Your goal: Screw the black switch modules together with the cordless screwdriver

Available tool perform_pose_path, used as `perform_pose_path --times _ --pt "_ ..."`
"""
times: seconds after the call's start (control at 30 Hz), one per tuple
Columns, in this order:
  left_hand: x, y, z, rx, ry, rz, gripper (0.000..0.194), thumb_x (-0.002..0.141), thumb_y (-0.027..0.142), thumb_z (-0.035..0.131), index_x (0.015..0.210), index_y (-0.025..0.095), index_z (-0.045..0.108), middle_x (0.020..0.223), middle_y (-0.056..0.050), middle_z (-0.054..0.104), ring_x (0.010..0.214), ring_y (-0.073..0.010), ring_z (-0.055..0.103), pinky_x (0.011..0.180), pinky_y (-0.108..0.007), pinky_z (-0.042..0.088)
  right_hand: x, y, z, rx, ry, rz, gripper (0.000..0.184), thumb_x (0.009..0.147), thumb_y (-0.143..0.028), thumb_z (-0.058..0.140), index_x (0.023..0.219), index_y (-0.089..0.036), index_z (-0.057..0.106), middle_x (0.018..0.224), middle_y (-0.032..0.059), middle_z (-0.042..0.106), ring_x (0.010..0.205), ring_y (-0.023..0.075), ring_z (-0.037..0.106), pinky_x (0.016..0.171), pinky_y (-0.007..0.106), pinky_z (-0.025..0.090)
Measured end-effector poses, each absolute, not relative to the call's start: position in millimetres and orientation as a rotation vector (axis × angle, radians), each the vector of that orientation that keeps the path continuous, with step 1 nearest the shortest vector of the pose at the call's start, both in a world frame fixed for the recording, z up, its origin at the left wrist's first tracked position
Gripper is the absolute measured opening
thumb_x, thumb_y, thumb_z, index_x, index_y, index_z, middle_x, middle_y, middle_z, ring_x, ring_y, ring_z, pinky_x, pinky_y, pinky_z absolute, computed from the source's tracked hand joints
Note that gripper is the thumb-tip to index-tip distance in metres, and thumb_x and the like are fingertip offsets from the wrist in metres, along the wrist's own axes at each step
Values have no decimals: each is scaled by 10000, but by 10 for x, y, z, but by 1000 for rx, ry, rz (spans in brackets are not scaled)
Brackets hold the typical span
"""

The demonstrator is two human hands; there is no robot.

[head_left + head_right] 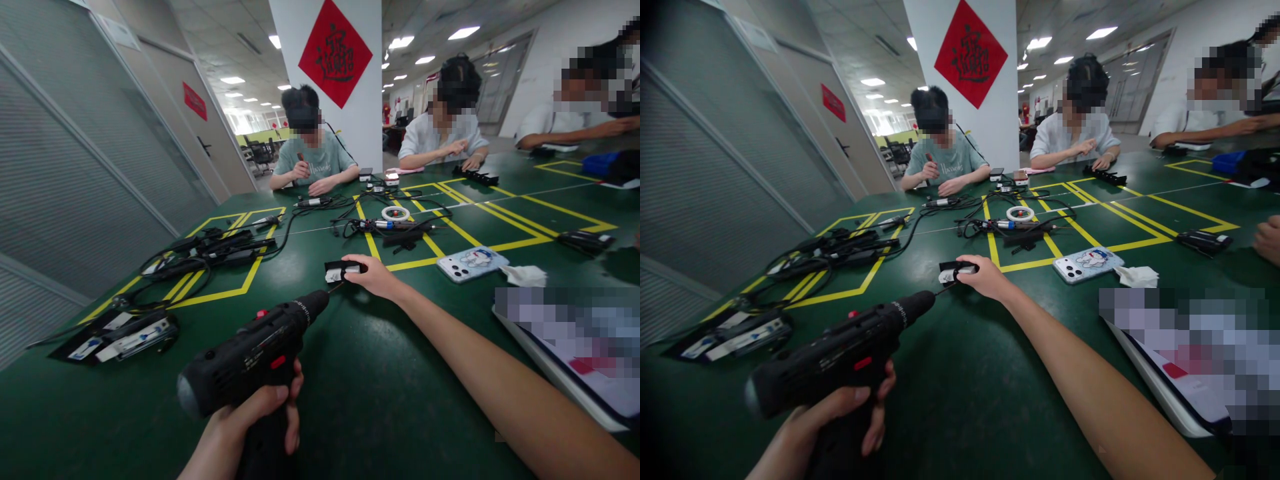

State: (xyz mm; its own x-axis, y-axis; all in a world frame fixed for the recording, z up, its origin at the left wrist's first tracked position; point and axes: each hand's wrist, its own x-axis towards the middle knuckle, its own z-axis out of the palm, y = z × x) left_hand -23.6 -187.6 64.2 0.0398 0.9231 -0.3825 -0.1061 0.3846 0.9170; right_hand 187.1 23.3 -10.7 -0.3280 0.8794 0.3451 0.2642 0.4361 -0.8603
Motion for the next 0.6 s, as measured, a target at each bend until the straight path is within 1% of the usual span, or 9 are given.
perform_pose_path --times 0.3,0.6 --pt "-280 -1864 585 843 1276 917 303 743 320 548 993 151 518 711 -34 601 409 -174 530 495 -351 451 1863 235 -122 -993 -1821 881 421 711 -260 618 1124 -177 621 1021 46 639 862 164 581 786 277 436" --pt "-219 -1876 641 863 1274 956 259 750 299 531 966 156 526 725 -24 566 402 -166 519 466 -355 460 1861 241 -139 -983 -1824 878 419 718 -260 616 1128 -179 617 1047 53 630 880 167 580 796 284 437"
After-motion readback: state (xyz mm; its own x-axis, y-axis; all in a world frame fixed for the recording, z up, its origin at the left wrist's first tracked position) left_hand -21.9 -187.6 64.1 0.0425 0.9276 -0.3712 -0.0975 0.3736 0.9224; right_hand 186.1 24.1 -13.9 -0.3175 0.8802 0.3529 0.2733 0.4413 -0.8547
